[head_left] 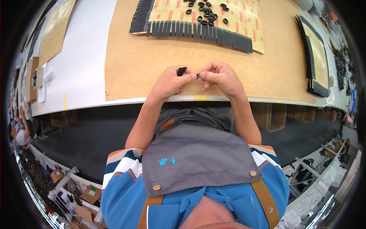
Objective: Manually assemble plastic and rubber circular hardware pieces onto structural strips on the production table.
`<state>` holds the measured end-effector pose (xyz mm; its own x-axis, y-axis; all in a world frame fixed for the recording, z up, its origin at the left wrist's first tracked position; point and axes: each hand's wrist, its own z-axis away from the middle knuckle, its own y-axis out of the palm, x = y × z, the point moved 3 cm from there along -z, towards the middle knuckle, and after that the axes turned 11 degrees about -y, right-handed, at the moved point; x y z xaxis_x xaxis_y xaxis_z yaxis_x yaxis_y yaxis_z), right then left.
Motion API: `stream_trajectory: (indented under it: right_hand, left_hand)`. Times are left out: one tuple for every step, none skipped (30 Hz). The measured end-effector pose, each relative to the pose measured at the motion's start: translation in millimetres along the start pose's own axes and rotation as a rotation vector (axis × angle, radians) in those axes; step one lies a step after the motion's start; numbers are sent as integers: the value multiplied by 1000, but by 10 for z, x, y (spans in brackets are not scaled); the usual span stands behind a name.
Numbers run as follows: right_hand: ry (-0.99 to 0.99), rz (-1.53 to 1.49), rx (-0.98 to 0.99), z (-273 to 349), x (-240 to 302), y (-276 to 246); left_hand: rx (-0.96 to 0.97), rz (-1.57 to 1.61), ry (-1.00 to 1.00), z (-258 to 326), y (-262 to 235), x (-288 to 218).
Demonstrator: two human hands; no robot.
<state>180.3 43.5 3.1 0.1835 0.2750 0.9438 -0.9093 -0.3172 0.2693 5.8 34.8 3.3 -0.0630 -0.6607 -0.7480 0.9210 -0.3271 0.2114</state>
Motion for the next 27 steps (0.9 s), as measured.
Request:
stream_trajectory:
  right_hand:
    - [3, 6, 4, 0, -8, -3]
    - [5, 7, 4, 0, -5, 2]
    - [16, 21, 6, 2, -2, 14]
    - [26, 35, 7, 5, -3, 21]
    - [28, 38, 9, 6, -13, 19]
    - [32, 30, 19, 3, -28, 12]
    - [35, 22, 30, 2, -35, 6]
    - [40, 21, 32, 10, -36, 3]
    - [19, -7, 33, 21, -30, 7]
    - [-2, -36, 34, 29, -24, 5]
    - [1, -34, 36, 35, -28, -10]
    - [-19, -48, 39, 46, -26, -32]
    - [-39, -62, 41, 58, -26, -54]
    - [-36, -62, 41, 64, -35, -74]
    - [-31, -89, 65, 63, -45, -91]
    - [-26, -117, 88, 61, -57, -105]
    - [-26, -117, 87, 54, -71, -130]
    - [0, -151, 99, 41, -88, -151]
    - [26, -186, 110, 34, -98, -157]
    - [26, -186, 109, 32, -90, -161]
    - [59, -170, 123, 31, -75, -153]
    - [93, -154, 137, 32, -59, -144]
    - [94, -155, 137, 28, -33, -128]
    - [109, -118, 124, 27, -13, -107]
    - [125, -81, 110, 27, -8, -89]
    - [126, -82, 109, 32, -10, -69]
    - [113, -54, 99, 29, -5, -54]
  left_hand:
    - [-6, -15, -13, -6, -2, -1]
    - [-6, -13, -14, -7, -3, -8]
    - [-23, -45, -10, -1, -7, -9]
    - [-39, -77, -5, 1, -12, -6]
    - [-40, -73, -5, -6, -16, 1]
    - [-46, -74, -10, -17, -21, 1]
    - [-52, -75, -15, -24, -24, 3]
    - [-53, -72, -18, -27, -20, 4]
    - [-59, -53, -23, -28, -17, 8]
    - [-65, -35, -29, -30, -15, 12]
    - [-67, -31, -29, -35, -14, 16]
    - [-79, -39, -28, -38, -14, 16]
    - [-92, -48, -28, -38, -15, 18]
    - [-92, -46, -29, -34, -15, 20]
    - [-88, -42, -29, -33, -14, 17]
    - [-84, -37, -29, -32, -13, 18]
    - [-83, -37, -30, -34, -14, 22]
    - [-82, -59, -28, -41, -17, 19]
    - [-80, -81, -27, -47, -17, 17]
    - [-80, -81, -27, -52, -14, 14]
    - [-84, -105, -23, -54, -9, 9]
    - [-88, -128, -18, -55, -4, 4]
    - [-88, -128, -20, -59, 1, 2]
    - [-106, -163, -9, -60, 3, -3]
    - [-123, -198, 2, -61, 4, -5]
    - [-122, -197, 1, -63, 6, -1]
    - [-123, -211, 0, -64, 4, -5]
